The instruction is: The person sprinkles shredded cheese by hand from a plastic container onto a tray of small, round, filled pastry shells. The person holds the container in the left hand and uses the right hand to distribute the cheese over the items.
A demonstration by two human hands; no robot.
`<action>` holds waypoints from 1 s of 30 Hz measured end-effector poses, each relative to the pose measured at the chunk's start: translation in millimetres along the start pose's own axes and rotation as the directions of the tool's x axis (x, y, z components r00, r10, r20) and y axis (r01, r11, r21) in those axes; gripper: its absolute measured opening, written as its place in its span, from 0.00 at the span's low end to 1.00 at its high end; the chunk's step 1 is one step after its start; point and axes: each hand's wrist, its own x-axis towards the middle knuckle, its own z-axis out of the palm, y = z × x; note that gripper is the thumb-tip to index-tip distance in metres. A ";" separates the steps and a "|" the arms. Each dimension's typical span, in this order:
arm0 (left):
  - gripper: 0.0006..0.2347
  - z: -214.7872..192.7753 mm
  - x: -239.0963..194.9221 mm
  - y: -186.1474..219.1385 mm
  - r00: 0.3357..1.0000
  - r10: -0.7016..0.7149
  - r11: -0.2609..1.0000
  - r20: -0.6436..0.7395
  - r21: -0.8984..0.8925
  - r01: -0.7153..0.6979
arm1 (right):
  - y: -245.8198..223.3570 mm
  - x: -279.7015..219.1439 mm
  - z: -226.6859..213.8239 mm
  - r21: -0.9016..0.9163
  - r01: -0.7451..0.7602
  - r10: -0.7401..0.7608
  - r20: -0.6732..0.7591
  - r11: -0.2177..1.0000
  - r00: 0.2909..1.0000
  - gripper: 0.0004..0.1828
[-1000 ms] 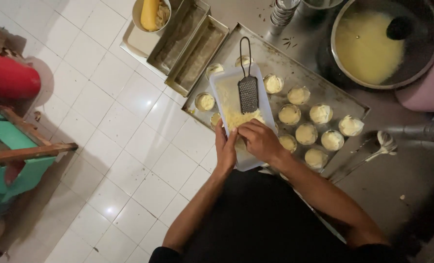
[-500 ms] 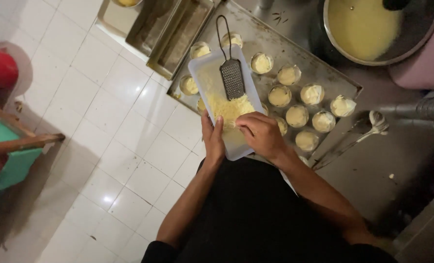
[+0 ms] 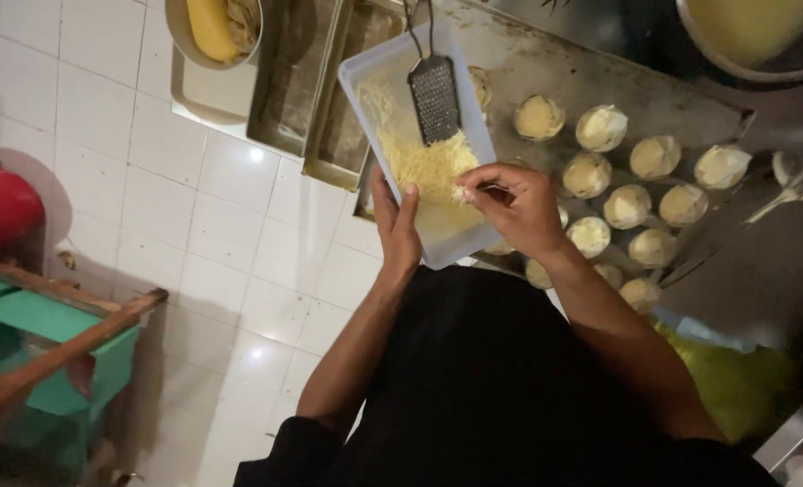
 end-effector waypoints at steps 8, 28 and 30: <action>0.31 -9.6 43.2 9.5 0.991 -0.002 1.000 0.131 0.020 -0.001 | -1.9 23.6 22.0 0.056 -0.055 0.058 -0.052 0.997 0.997 0.11; 0.24 -73.4 69.3 49.6 0.989 -0.058 0.997 -0.139 0.051 0.065 | 65.5 119.8 -40.1 -0.387 -0.130 0.048 -0.214 0.913 0.976 0.08; 0.26 -69.5 66.7 58.4 0.984 -0.087 0.995 -0.153 0.045 0.094 | 81.3 123.8 -39.1 -0.497 -0.112 0.009 -0.205 0.860 0.979 0.05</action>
